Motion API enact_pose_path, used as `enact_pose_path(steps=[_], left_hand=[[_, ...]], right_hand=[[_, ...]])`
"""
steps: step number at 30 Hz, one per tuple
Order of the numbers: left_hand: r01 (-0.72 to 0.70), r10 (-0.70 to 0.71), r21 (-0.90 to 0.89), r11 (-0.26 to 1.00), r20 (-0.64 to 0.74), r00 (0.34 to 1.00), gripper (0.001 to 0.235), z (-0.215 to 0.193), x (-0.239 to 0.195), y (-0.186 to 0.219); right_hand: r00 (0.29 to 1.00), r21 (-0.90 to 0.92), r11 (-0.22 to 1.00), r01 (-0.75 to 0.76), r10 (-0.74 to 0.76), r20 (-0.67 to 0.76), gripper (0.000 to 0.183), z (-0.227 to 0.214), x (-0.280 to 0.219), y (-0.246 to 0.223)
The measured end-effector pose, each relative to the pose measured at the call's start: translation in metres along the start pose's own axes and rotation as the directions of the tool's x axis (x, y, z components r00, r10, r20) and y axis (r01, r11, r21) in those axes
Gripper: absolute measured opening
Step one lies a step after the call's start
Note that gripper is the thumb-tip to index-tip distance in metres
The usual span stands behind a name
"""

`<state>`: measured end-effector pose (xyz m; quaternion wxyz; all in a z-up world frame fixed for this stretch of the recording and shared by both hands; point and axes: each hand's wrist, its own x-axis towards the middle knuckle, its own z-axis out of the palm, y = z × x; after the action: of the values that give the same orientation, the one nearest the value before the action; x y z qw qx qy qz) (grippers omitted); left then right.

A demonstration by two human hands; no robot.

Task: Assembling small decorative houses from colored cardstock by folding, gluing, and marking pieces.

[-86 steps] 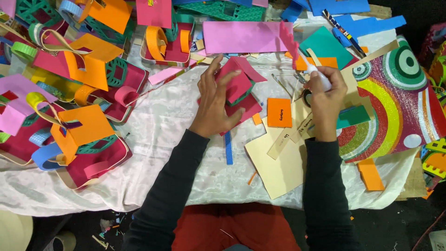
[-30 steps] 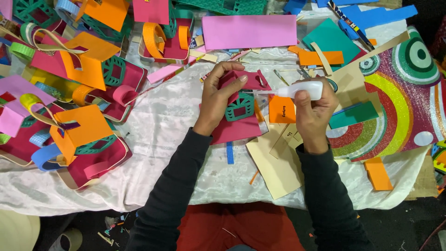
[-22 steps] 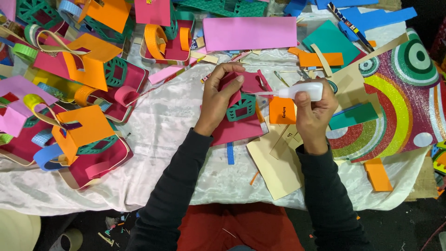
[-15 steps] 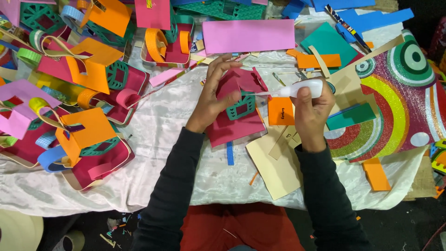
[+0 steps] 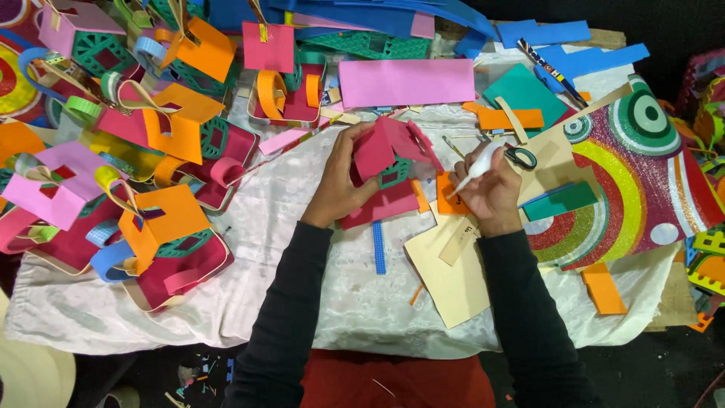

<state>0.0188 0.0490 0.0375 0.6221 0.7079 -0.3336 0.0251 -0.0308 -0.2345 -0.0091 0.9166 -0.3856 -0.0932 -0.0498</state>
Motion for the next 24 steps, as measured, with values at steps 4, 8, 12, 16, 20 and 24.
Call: enact_pose_path(steps=[4,8,12,16,20,24], left_hand=[[-0.014,0.015,0.018,1.000,-0.046,0.999,0.075,-0.001,0.000,-0.007],[0.023,-0.019,-0.086,0.996,0.039,0.999,0.074,-0.002,-0.004,-0.007],[0.037,-0.033,-0.109,0.993,0.038,0.999,0.075,-0.003,-0.005,-0.014],[0.071,-0.075,-0.183,0.980,-0.012,0.997,0.072,-0.001,-0.007,-0.018],[0.061,-0.080,-0.335,0.940,-0.043,0.996,0.073,-0.005,-0.005,-0.020],[0.085,-0.099,-0.454,0.887,-0.006,0.995,0.072,-0.002,-0.004,-0.014]], right_hand=[[0.983,-0.008,0.996,-0.088,0.088,0.162,0.042,-0.043,-0.004,0.014],[0.921,0.032,0.961,-0.274,0.252,0.298,0.043,-0.024,-0.013,0.008],[0.934,0.053,0.971,-0.233,0.208,0.291,0.033,0.039,-0.010,-0.007],[0.995,0.098,0.993,-0.072,0.065,0.076,0.032,0.015,-0.003,-0.009],[1.000,0.160,0.987,-0.017,0.016,0.006,0.041,-0.020,0.002,-0.001],[0.969,0.155,0.980,-0.125,0.087,0.230,0.047,-0.033,0.009,0.015]])
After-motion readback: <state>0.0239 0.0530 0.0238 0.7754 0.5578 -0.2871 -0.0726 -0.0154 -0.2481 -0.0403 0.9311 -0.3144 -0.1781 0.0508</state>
